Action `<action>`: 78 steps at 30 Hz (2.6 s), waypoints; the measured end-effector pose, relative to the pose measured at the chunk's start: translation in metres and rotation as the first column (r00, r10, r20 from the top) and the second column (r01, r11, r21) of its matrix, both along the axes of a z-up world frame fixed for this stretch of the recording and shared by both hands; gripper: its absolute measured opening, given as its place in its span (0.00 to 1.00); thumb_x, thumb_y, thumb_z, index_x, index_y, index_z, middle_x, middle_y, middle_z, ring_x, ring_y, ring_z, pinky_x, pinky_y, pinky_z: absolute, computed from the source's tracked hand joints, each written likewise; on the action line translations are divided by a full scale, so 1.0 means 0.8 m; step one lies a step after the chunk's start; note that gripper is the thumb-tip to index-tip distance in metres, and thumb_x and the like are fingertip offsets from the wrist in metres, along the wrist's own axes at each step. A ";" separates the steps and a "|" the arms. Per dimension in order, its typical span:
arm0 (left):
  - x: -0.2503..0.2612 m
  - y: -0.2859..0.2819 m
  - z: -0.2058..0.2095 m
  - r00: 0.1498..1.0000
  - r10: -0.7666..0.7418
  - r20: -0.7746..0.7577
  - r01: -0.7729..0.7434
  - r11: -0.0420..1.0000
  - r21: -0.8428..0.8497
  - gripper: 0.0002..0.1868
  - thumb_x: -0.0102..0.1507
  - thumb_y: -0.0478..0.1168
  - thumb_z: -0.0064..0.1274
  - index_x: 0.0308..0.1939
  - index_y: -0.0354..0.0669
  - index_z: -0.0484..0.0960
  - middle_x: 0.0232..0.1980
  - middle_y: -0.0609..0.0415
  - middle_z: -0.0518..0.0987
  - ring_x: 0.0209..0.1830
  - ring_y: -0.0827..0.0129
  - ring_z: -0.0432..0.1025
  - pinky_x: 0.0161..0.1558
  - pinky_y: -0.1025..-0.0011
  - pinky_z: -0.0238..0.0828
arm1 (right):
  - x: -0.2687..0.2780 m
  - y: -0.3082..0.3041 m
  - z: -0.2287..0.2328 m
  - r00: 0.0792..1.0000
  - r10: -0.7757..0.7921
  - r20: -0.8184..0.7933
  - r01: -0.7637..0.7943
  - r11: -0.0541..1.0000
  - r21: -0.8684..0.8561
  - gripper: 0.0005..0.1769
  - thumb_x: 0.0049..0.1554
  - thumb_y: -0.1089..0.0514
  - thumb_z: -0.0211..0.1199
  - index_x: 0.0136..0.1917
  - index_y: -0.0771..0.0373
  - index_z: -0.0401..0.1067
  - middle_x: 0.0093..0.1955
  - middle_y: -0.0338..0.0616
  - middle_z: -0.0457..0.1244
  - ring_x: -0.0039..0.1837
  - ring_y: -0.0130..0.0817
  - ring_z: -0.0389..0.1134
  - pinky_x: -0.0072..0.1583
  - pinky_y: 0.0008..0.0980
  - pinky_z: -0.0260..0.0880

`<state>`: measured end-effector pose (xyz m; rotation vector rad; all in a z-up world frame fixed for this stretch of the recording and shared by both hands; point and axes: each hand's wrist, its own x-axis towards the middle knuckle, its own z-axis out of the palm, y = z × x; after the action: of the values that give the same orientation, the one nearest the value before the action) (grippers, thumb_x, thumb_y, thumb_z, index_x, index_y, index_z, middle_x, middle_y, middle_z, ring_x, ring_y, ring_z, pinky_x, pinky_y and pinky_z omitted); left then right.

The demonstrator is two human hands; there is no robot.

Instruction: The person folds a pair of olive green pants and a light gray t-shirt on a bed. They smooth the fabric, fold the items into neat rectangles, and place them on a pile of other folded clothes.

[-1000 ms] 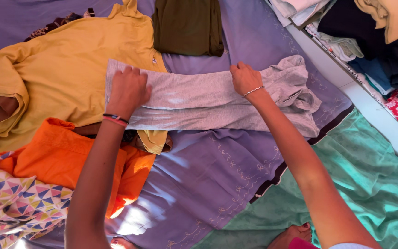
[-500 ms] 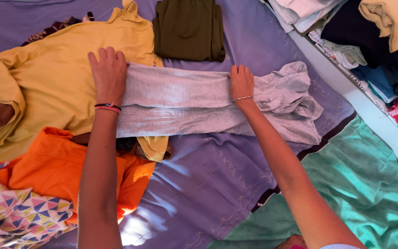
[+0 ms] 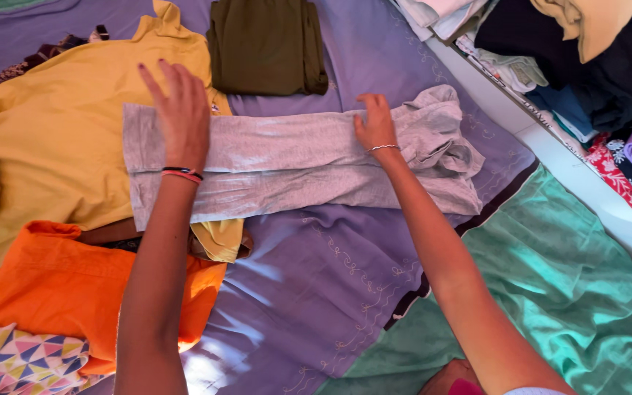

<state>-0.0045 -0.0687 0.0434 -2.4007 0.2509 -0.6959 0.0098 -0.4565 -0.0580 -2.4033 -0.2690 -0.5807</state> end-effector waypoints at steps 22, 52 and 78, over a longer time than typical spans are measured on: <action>-0.058 -0.357 -0.050 0.614 -0.779 -0.123 0.307 0.380 -0.872 0.39 0.52 0.56 0.69 0.58 0.36 0.75 0.56 0.45 0.73 0.57 0.53 0.67 0.52 0.54 0.64 | -0.001 -0.258 -0.010 0.727 -0.272 -0.631 0.662 0.525 0.536 0.20 0.55 0.45 0.70 0.35 0.64 0.76 0.29 0.35 0.65 0.29 0.26 0.60 0.31 0.29 0.55; -0.098 -0.367 -0.054 0.249 -0.924 -0.291 0.309 0.360 -0.880 0.20 0.60 0.49 0.61 0.18 0.41 0.78 0.29 0.50 0.77 0.38 0.58 0.73 0.48 0.61 0.67 | -0.004 -0.245 0.011 0.561 -0.201 -0.803 0.639 0.723 0.265 0.16 0.55 0.50 0.63 0.37 0.66 0.75 0.36 0.41 0.66 0.37 0.31 0.65 0.40 0.35 0.64; -0.080 -0.378 -0.113 0.577 -0.817 -0.022 0.399 0.305 -0.865 0.24 0.55 0.33 0.53 0.56 0.30 0.78 0.60 0.43 0.75 0.56 0.54 0.67 0.55 0.60 0.66 | 0.063 -0.296 -0.082 0.719 -0.678 -0.152 0.695 0.703 0.150 0.15 0.53 0.67 0.58 0.54 0.72 0.72 0.49 0.63 0.68 0.53 0.58 0.69 0.54 0.45 0.69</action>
<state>-0.0686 -0.3711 -0.0471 -3.3506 1.5121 -0.5848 0.0599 -0.6929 -0.1235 -2.2712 0.7444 -0.7786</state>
